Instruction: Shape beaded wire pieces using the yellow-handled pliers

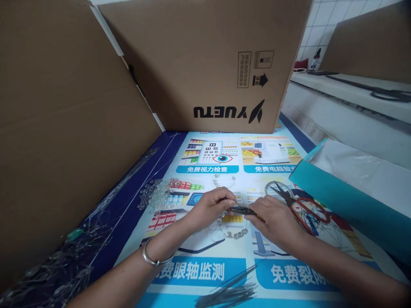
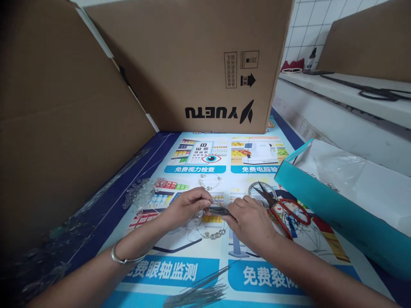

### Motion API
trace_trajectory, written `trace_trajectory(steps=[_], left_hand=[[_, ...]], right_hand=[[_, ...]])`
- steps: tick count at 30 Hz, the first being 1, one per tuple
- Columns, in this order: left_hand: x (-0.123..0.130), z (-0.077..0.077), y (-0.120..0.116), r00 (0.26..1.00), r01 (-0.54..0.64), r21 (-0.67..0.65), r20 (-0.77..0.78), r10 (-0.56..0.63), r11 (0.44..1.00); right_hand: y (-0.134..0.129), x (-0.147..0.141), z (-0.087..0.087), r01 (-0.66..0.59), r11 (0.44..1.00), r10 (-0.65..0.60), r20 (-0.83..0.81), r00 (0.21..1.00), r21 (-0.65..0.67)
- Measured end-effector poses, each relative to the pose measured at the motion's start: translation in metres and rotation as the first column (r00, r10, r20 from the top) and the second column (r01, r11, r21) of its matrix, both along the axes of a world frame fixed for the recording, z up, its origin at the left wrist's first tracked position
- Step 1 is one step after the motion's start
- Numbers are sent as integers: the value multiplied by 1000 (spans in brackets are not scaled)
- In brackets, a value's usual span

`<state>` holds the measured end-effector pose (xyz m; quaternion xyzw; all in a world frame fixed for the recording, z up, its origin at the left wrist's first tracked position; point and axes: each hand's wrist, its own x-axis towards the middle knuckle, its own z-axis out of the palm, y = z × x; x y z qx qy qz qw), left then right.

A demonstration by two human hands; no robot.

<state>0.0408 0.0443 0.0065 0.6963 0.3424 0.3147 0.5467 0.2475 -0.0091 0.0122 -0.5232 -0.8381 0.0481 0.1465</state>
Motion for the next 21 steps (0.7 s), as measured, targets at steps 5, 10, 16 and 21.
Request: trace_trajectory(steps=[5, 10, 16, 21], left_hand=[[4, 1, -2, 1000, 5, -84, 27, -2, 996], [7, -3, -9, 998, -19, -180, 56, 30, 983], [4, -3, -20, 993, -64, -332, 76, 94, 941], [-1, -4, -28, 972, -60, -470, 175, 159, 881]], right_hand=[[1, 2, 0, 10, 998, -12, -34, 999, -66], [0, 2, 0, 14, 996, -17, -33, 999, -91], [0, 1, -3, 10, 995, -15, -49, 999, -99], [1, 0, -8, 8, 992, -16, -68, 998, -122]])
